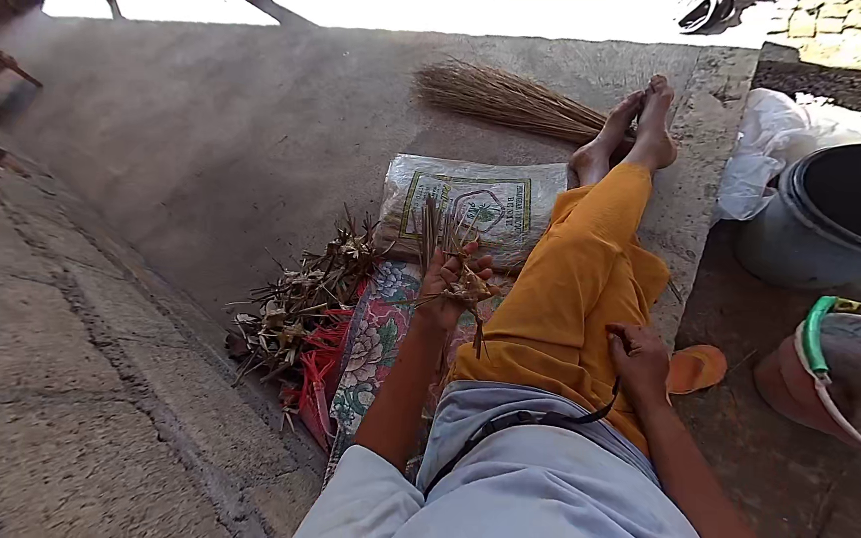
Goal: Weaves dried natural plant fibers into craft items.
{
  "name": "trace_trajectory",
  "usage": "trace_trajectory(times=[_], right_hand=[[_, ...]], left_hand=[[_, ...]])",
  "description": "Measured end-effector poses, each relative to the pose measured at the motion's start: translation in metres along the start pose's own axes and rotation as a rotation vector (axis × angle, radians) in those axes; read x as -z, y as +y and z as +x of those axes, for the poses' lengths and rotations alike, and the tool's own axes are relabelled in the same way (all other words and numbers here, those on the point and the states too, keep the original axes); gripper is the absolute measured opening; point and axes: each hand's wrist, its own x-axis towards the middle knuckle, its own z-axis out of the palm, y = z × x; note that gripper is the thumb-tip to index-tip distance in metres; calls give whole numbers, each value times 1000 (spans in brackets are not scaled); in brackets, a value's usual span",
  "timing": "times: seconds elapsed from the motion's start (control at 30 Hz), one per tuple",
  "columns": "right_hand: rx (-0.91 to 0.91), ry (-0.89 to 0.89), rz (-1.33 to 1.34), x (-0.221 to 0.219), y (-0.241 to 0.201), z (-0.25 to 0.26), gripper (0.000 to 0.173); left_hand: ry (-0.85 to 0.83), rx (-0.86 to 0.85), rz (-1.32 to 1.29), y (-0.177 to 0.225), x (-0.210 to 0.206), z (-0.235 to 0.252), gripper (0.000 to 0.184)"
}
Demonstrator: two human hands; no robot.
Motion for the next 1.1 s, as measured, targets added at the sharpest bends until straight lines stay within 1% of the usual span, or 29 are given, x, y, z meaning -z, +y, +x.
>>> trace_trajectory(times=[0.07,0.13,0.17,0.2,0.23,0.27,0.3,0.33,0.37,0.4,0.43,0.5,0.53,0.6,0.67,0.7,0.77,0.9,0.93,1.0,1.1], right_hand=[[0,-23,-45,0,-2,3,23],[-26,-18,-37,2,0,5,22],[-26,-6,-35,2,0,6,22],[-23,1,-34,2,0,7,22],[-17,5,-34,1,0,7,22],[-14,6,-29,1,1,6,22],[-11,8,-24,2,2,6,22],[-10,14,-15,2,3,6,22],[-10,16,-7,2,3,6,22],[-9,20,3,2,5,6,22],[-4,21,8,2,6,6,21],[4,16,9,3,8,7,21],[9,16,11,3,8,7,22],[10,22,19,3,8,6,21],[1,28,21,4,9,5,21],[0,29,21,4,9,5,21],[2,33,28,3,11,5,21],[10,46,34,3,11,5,20],[9,45,35,3,11,4,20],[-1,46,49,2,12,4,20],[-12,47,56,2,13,4,20]], left_hand=[[16,-90,80,28,19,-11,73],[142,-252,248,65,44,-24,70],[260,-340,356,87,56,-31,65],[442,-407,544,109,65,-40,59],[666,-431,823,127,75,-49,52],[879,-384,1121,143,84,-61,48],[1051,-298,1379,154,91,-71,52],[1146,-232,1541,160,94,-81,62],[1190,-224,1617,162,96,-86,66],[1191,-250,1630,159,97,-88,65],[1138,-282,1593,153,97,-85,60],[907,-269,1460,134,98,-68,51],[774,-224,1424,121,99,-56,47],[552,-81,1427,92,102,-28,42],[398,48,1462,57,106,-3,38],[355,89,1503,41,109,6,36],[343,158,1593,15,113,19,32],[441,236,1703,-13,127,34,37],[452,220,1706,-17,126,34,38],[449,136,1673,-26,122,34,35],[350,87,1524,-36,112,36,32]])
